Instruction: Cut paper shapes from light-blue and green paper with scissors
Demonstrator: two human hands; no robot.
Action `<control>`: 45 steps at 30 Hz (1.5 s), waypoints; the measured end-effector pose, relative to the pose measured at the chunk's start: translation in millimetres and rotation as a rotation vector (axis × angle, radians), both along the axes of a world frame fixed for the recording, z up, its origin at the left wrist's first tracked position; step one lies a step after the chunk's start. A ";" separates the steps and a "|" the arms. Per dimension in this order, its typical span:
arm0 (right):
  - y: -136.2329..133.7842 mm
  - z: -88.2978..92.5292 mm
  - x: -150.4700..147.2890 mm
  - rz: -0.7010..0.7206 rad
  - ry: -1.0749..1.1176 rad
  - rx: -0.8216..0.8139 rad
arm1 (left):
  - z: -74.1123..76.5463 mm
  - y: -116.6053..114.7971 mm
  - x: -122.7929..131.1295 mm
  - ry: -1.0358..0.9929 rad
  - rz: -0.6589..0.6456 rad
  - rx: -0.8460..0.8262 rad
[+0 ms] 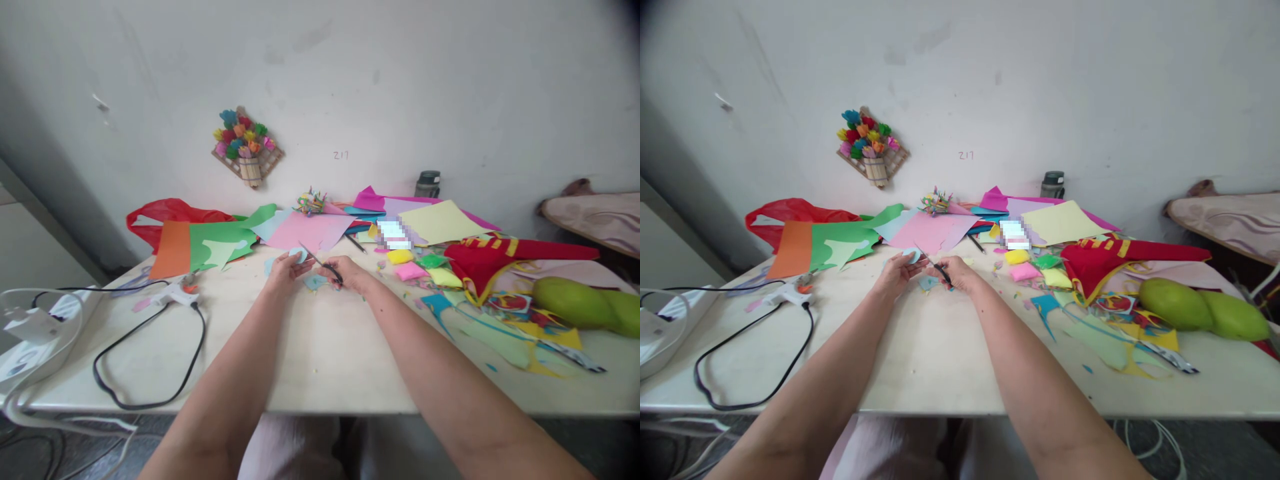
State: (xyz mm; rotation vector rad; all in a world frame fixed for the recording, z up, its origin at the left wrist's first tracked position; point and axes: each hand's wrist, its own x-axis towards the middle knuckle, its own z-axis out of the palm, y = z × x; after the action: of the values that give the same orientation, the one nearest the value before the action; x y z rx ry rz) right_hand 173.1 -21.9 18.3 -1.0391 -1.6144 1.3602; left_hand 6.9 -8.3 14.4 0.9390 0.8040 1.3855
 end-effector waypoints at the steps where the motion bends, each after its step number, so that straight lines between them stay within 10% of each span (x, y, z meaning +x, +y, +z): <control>1: -0.2 0.5 0.2 -0.017 0.003 0.000 | -0.3 0.0 0.0 0.006 -0.003 0.007; 15: 22.7 -10.3 14.2 -0.337 -0.078 0.150 | -5.4 1.8 2.2 0.093 -0.021 0.050; 33: 8.0 4.7 2.8 -0.379 0.254 0.138 | -6.4 -7.1 16.1 0.336 -0.255 0.110; 45: 9.7 15.2 18.8 -0.504 0.217 0.112 | -4.8 -0.1 8.8 0.455 0.136 0.186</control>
State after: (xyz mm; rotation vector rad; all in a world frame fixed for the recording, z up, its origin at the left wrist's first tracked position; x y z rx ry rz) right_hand 191.9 -12.2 33.5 -1.0953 -1.1535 0.9907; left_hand 15.7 -8.4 9.6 1.3963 1.1067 1.3992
